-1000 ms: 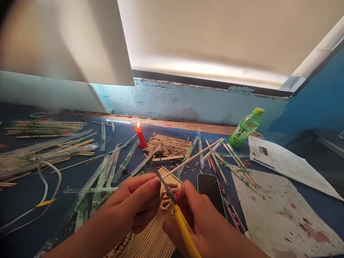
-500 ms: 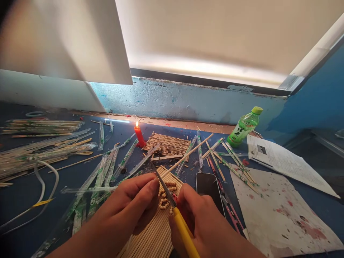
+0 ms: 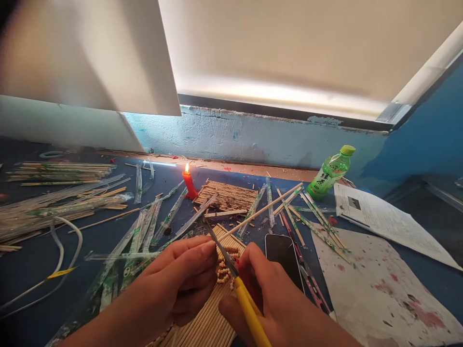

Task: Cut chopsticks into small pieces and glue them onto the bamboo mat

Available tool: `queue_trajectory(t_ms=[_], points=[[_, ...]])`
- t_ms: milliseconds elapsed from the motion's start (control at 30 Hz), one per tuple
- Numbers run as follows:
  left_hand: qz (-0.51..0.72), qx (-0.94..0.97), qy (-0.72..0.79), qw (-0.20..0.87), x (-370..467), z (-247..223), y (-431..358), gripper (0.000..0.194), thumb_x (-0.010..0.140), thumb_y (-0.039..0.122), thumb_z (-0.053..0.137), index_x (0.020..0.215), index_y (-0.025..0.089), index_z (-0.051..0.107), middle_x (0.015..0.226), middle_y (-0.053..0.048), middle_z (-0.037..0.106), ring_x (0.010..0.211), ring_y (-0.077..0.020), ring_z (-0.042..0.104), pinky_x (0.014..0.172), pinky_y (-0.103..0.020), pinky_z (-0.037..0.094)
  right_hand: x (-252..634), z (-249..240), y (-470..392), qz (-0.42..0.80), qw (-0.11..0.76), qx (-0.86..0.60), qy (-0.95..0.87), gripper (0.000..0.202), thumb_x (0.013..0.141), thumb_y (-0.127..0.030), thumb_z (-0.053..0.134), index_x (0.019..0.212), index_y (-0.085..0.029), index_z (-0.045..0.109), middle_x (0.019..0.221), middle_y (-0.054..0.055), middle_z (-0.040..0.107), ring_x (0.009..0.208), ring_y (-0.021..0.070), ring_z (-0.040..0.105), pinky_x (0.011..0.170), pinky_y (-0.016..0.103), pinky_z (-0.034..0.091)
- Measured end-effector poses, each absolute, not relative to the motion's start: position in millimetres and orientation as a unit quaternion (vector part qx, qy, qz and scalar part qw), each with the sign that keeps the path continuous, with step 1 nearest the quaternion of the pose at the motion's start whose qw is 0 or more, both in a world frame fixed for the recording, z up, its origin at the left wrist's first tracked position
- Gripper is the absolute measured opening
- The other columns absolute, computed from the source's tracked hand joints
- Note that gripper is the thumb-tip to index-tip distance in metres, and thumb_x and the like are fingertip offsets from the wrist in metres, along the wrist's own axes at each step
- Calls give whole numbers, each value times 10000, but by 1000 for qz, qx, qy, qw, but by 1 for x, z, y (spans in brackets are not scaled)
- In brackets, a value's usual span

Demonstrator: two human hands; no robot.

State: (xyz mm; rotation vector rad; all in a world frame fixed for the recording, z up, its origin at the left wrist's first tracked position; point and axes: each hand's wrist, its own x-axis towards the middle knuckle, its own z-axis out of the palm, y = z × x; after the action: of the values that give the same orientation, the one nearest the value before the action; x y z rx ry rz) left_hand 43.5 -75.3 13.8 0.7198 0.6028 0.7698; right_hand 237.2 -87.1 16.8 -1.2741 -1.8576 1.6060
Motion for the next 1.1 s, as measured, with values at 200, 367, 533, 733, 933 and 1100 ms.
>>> queue_trajectory(t_ms=[200, 367, 533, 733, 933, 1100], points=[[373, 371, 299, 796, 45, 10, -73, 401, 953, 418, 561, 656, 209, 392, 504, 102, 286, 387, -39, 210, 344, -122, 220, 239, 15, -87, 530, 163, -482, -678, 226, 930, -300, 656, 925, -214, 447, 740, -65, 431, 654, 105, 380, 578, 220, 322], [367, 407, 317, 774, 45, 8, -74, 348, 990, 387, 485, 694, 206, 464, 470, 94, 314, 381, -48, 206, 345, -125, 241, 241, 13, -89, 507, 162, -478, -699, 254, 916, -318, 670, 900, -218, 438, 708, -71, 465, 622, 101, 356, 534, 224, 297], [363, 403, 311, 780, 46, 8, -75, 380, 991, 404, 477, 668, 213, 415, 489, 92, 307, 388, -53, 205, 346, -135, 235, 239, 15, -90, 481, 148, -495, -708, 271, 893, -302, 675, 845, -218, 421, 654, -81, 468, 574, 89, 333, 498, 224, 256], [369, 447, 343, 739, 44, 12, -76, 346, 989, 397, 464, 695, 216, 443, 474, 98, 302, 391, -63, 219, 366, -164, 225, 239, 18, -89, 464, 152, -518, -703, 288, 888, -392, 680, 869, -213, 454, 700, -56, 476, 620, 106, 409, 541, 217, 316], [348, 544, 389, 657, 39, 14, -75, 360, 1003, 407, 434, 708, 205, 475, 533, 66, 389, 434, -77, 328, 404, -192, 267, 242, 24, -88, 552, 158, -476, -666, 289, 923, -433, 652, 952, -210, 472, 788, -41, 491, 682, 113, 440, 599, 205, 373], [343, 573, 405, 625, 40, 18, -75, 351, 993, 377, 439, 692, 203, 486, 511, 68, 397, 424, -80, 327, 412, -208, 254, 241, 28, -89, 582, 138, -475, -646, 227, 951, -365, 633, 962, -206, 471, 809, -52, 466, 696, 104, 405, 612, 197, 362]])
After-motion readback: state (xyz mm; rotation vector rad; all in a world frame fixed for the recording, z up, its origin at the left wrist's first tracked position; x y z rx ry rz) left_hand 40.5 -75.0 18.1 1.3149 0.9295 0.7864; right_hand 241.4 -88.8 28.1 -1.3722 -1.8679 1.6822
